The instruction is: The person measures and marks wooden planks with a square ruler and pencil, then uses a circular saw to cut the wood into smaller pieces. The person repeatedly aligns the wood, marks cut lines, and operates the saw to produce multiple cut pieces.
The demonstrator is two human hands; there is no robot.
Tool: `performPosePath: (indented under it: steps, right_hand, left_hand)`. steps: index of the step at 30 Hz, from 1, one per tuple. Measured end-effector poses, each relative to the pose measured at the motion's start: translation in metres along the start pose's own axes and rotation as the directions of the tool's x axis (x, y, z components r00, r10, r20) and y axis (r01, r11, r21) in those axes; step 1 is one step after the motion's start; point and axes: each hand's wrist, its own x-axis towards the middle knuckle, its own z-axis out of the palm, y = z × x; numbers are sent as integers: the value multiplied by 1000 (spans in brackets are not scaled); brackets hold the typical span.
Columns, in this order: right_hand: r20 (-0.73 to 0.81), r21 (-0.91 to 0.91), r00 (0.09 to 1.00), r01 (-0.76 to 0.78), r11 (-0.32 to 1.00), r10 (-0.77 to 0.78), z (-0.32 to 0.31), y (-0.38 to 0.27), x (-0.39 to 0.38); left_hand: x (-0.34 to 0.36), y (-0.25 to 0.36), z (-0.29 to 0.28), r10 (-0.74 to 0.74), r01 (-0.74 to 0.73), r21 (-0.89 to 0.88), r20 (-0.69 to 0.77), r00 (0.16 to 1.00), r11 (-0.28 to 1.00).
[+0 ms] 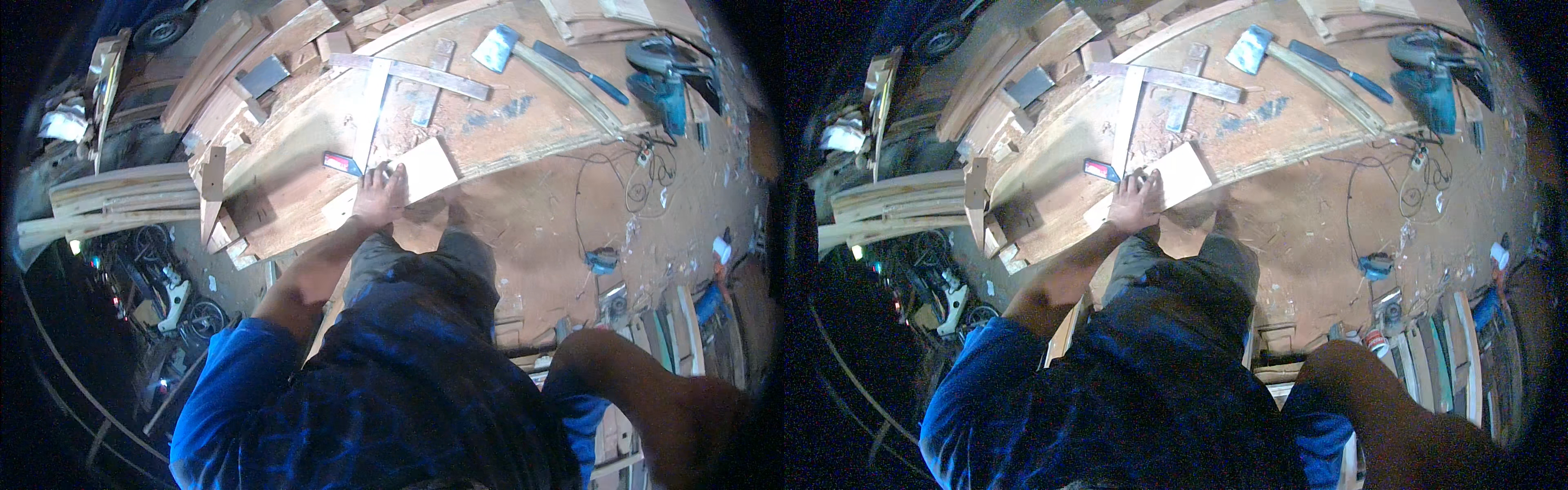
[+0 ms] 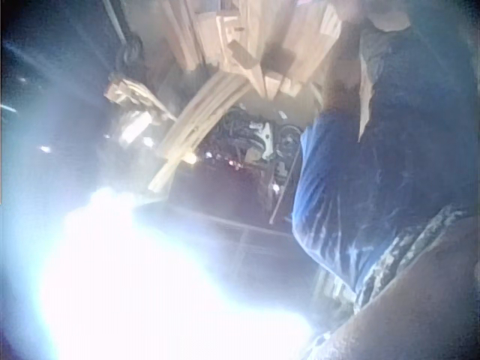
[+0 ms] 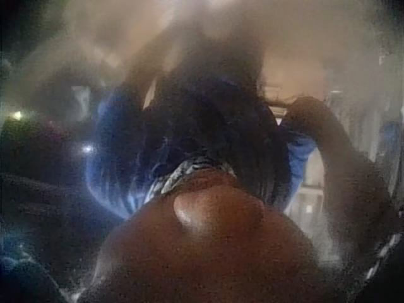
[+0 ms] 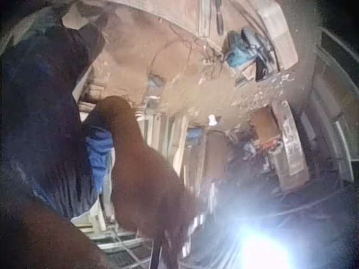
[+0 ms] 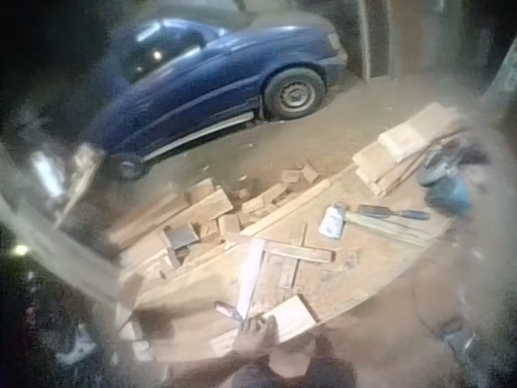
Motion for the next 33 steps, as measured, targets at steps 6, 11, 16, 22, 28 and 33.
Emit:
performPosePath:
  steps: [6,11,16,22,28,33]
  right_hand:
    - [-35,-925,974,-117,361,226,-3,59,-104]
    - [-78,-401,564,-773,492,822,37,90,-228]
    - [-45,-105,338,-937,332,940,67,97,-349]
    - [111,-125,300,-942,312,948,117,85,-450]
    - [210,-56,303,-946,320,930,195,74,-475]
    - [116,222,38,-975,11,992,183,74,-529]
  left_hand:
    - [-29,-36,9,37,-28,203,-39,999,979]
    - [19,-103,12,-236,190,-162,-351,906,968]
    - [91,-96,-22,-272,175,-341,-264,925,924]
    - [71,-55,-74,-433,101,-604,-435,790,791]
    - [10,-32,-36,-411,-76,-927,-235,881,367]
    - [-29,-10,25,-288,46,-929,-66,955,367]
